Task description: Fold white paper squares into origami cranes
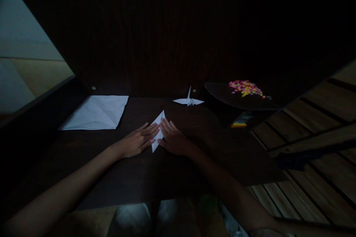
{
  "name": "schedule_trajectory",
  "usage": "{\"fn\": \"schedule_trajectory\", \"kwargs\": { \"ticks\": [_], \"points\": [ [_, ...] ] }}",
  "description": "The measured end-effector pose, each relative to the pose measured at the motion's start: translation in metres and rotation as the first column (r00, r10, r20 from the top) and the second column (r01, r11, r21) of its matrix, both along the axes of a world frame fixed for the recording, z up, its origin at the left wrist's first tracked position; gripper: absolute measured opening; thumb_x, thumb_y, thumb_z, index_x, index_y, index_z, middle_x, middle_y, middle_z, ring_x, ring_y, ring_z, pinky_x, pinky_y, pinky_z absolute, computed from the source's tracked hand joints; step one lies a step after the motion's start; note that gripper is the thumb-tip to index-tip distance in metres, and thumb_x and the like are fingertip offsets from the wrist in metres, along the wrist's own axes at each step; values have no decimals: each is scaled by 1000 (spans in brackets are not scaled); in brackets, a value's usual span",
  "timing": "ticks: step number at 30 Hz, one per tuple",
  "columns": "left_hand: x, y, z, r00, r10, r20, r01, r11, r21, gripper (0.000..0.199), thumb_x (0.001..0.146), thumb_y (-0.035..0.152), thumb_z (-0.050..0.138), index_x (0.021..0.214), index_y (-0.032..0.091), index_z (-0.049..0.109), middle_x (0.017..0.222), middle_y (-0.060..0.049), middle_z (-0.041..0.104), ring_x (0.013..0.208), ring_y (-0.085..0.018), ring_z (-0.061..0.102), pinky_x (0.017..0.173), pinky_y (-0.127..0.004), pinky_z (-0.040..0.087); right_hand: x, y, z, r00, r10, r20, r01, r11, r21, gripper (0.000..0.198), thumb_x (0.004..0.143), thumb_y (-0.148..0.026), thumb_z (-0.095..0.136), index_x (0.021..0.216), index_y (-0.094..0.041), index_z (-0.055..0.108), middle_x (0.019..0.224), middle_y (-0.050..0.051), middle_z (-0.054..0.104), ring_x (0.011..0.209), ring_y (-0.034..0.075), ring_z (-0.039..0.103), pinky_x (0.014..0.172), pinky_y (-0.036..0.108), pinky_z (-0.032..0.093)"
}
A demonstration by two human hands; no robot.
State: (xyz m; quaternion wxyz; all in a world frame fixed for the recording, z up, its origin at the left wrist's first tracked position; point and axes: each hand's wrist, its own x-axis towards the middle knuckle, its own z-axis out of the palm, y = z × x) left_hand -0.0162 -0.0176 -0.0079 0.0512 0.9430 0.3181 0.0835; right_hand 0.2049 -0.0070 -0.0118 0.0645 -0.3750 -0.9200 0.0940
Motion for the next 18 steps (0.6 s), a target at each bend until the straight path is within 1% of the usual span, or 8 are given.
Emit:
{"fn": "schedule_trajectory", "kwargs": {
  "ticks": [5,10,14,18],
  "points": [
    [5,-4,-4,998,62,-22,-61,997,36,50,100,35,23,147,18,24,153,-9,25,142,-20,21,116,-44,17,-2,-3,-1,1000,4,1,-4,997,75,74,94,-53,31,142,3,29,151,26,15,143,31,9,116,51,18],
    [6,-7,-2,994,109,-27,-107,993,54,51,99,36,25,147,21,25,152,-7,29,142,-19,23,116,-44,17,-3,-6,-1,1000,-11,-9,11,996,87,75,93,-52,33,141,5,29,151,27,14,143,32,8,116,51,17],
    [7,-8,1,992,111,-58,-110,994,11,53,99,38,23,148,20,21,153,-7,26,142,-20,21,116,-46,15,-3,-6,1,1000,-13,-21,14,999,51,85,89,-62,34,143,3,27,152,26,12,144,32,7,116,50,15],
    [6,-8,3,991,112,-71,-114,993,-21,57,98,43,24,149,20,15,154,-7,21,143,-21,17,115,-48,13,-3,-6,3,1000,-6,-27,6,1000,-1,101,80,-74,37,146,1,19,153,24,9,144,32,2,116,52,13]
  ]
}}
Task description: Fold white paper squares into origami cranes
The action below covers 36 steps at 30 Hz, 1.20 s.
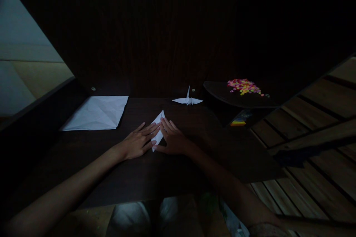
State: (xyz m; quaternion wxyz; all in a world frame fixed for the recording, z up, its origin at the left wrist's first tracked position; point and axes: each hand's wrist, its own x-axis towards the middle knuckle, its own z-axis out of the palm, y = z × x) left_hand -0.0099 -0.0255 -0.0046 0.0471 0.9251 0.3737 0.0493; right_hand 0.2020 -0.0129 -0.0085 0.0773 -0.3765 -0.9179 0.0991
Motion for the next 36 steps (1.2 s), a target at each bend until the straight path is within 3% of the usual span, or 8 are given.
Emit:
{"fn": "schedule_trajectory", "kwargs": {
  "ticks": [10,19,29,36],
  "points": [
    [-3,-1,3,999,-36,-10,36,998,-48,71,94,56,28,150,21,3,156,-8,12,144,-21,11,116,-47,7,-2,0,5,998,-29,49,33,996,-78,124,65,-87,40,146,4,15,154,24,2,144,33,-1,117,48,7],
    [-12,13,8,997,-45,55,54,984,-172,49,100,39,17,148,30,15,155,0,19,143,-16,17,114,-45,12,0,1,2,1000,-16,24,17,997,-72,123,66,-86,39,147,3,14,154,24,2,144,33,0,117,48,8],
    [-7,12,1,998,-10,56,13,999,-52,48,98,38,26,146,30,25,151,-1,30,142,-18,22,114,-47,16,-1,0,0,1000,-18,13,18,998,-64,121,67,-85,42,148,-1,11,154,22,3,144,33,-1,117,48,7],
    [0,9,6,1000,29,2,-29,999,-23,50,96,36,30,146,28,27,152,-1,26,142,-20,23,113,-48,19,-1,0,1,1000,-16,23,17,998,-54,122,66,-85,42,146,3,16,153,25,2,144,33,0,117,48,8]
  ]
}}
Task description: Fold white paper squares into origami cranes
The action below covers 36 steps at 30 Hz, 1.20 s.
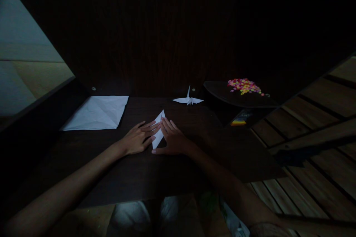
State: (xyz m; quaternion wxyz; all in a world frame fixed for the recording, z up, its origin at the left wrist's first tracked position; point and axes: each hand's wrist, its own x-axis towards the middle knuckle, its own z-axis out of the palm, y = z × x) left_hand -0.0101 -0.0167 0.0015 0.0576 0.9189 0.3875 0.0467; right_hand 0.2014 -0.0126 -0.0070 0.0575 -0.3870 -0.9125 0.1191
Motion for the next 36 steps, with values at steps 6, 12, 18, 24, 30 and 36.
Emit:
{"fn": "schedule_trajectory", "kwargs": {
  "ticks": [6,12,18,24,30,36],
  "points": [
    [-1,0,-5,1000,-17,13,17,1000,13,56,97,42,26,149,20,19,154,-6,23,143,-20,19,114,-47,16,2,2,3,1000,16,22,-15,1000,-15,114,73,-81,39,147,1,12,154,23,2,144,32,-1,117,49,9],
    [-1,-2,-4,1000,-8,-17,8,1000,5,63,96,52,25,149,18,18,154,-10,21,143,-19,18,115,-44,12,5,8,-3,1000,10,9,-10,1000,-8,74,95,-57,12,148,-6,16,155,18,9,144,26,3,117,50,12],
    [-2,-2,-2,999,-34,-4,34,999,-34,68,94,57,22,149,17,12,155,-11,17,144,-20,13,115,-45,9,6,7,-1,1000,12,16,-12,1000,-8,83,91,-65,20,148,-4,18,154,19,8,144,26,4,117,49,12],
    [-4,0,-6,999,-41,6,42,998,-41,57,98,44,19,150,20,11,156,-7,15,144,-18,9,115,-44,7,4,4,4,1000,-10,26,11,999,-39,98,83,-75,28,148,-3,16,155,20,7,144,28,2,117,48,11],
    [-4,0,-5,999,-30,-18,29,998,-47,59,97,43,25,150,20,10,157,-7,12,145,-18,8,116,-46,4,1,2,4,999,-38,33,39,998,-39,109,76,-81,34,148,-2,12,155,20,4,144,30,1,117,47,8],
    [-3,-2,-1,999,-29,-39,26,996,-81,69,95,52,29,150,20,3,157,-8,8,145,-20,6,115,-48,1,-2,0,1,998,-58,18,58,997,-52,120,68,-84,40,149,-2,8,155,19,0,144,31,-1,117,46,4]
  ]
}}
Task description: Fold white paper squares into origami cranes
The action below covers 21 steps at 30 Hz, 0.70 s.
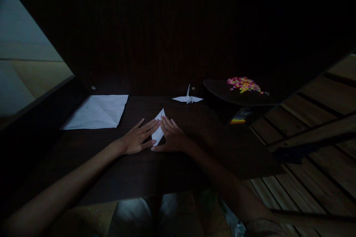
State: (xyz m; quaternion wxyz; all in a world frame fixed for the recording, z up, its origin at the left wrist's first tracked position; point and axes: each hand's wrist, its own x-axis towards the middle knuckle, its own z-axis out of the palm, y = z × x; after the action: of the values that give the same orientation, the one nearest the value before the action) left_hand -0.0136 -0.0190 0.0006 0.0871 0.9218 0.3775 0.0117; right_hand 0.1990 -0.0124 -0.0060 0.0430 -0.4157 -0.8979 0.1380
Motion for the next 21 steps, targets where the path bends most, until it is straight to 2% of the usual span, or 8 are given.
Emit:
{"fn": "schedule_trajectory", "kwargs": {
  "ticks": [3,5,8,11,13,17,21],
  "points": [
    [-1,0,1,1000,-10,19,10,1000,-1,76,92,59,30,150,20,1,157,-9,8,145,-21,6,115,-47,0,1,0,-1,1000,5,-13,-5,1000,3,125,64,-86,43,148,-1,8,155,20,2,144,32,0,117,46,4],
    [-2,0,1,999,-14,31,15,1000,-14,73,93,58,28,150,21,2,156,-8,9,145,-20,6,115,-47,0,2,1,-2,999,17,-32,-17,1000,17,125,63,-86,44,148,-2,10,155,20,3,144,33,2,117,46,6],
    [-2,2,-2,999,0,48,1,1000,-30,59,98,49,16,150,23,5,156,-5,11,145,-18,8,116,-46,1,5,3,-3,997,39,-60,-37,999,36,107,75,-80,38,148,-4,16,155,19,7,144,31,5,117,47,9],
    [0,2,-5,998,27,57,-27,1000,4,54,99,42,14,150,23,10,156,-4,15,144,-18,11,116,-47,4,4,3,-5,997,31,-64,-27,997,68,83,91,-64,25,146,-3,23,154,21,13,144,28,9,117,46,12],
    [2,1,-7,998,40,51,-42,999,29,55,99,42,19,150,23,13,156,-5,17,144,-19,14,115,-48,5,2,1,-7,998,23,-63,-16,994,110,78,93,-60,25,145,-1,26,153,23,15,144,28,10,116,47,14],
    [3,-2,-9,996,69,61,-73,995,72,56,98,42,23,150,23,12,155,-7,19,143,-23,16,114,-54,4,1,-2,-8,998,19,-62,-8,985,173,82,90,-61,35,144,0,27,151,25,18,143,31,14,115,50,18],
    [2,-2,-10,994,72,87,-81,991,104,59,98,45,22,150,19,13,155,-11,16,143,-24,15,114,-54,3,2,0,-8,997,21,-80,-3,976,216,74,92,-56,37,144,-3,31,150,21,26,142,28,21,115,47,22]
  ]
}}
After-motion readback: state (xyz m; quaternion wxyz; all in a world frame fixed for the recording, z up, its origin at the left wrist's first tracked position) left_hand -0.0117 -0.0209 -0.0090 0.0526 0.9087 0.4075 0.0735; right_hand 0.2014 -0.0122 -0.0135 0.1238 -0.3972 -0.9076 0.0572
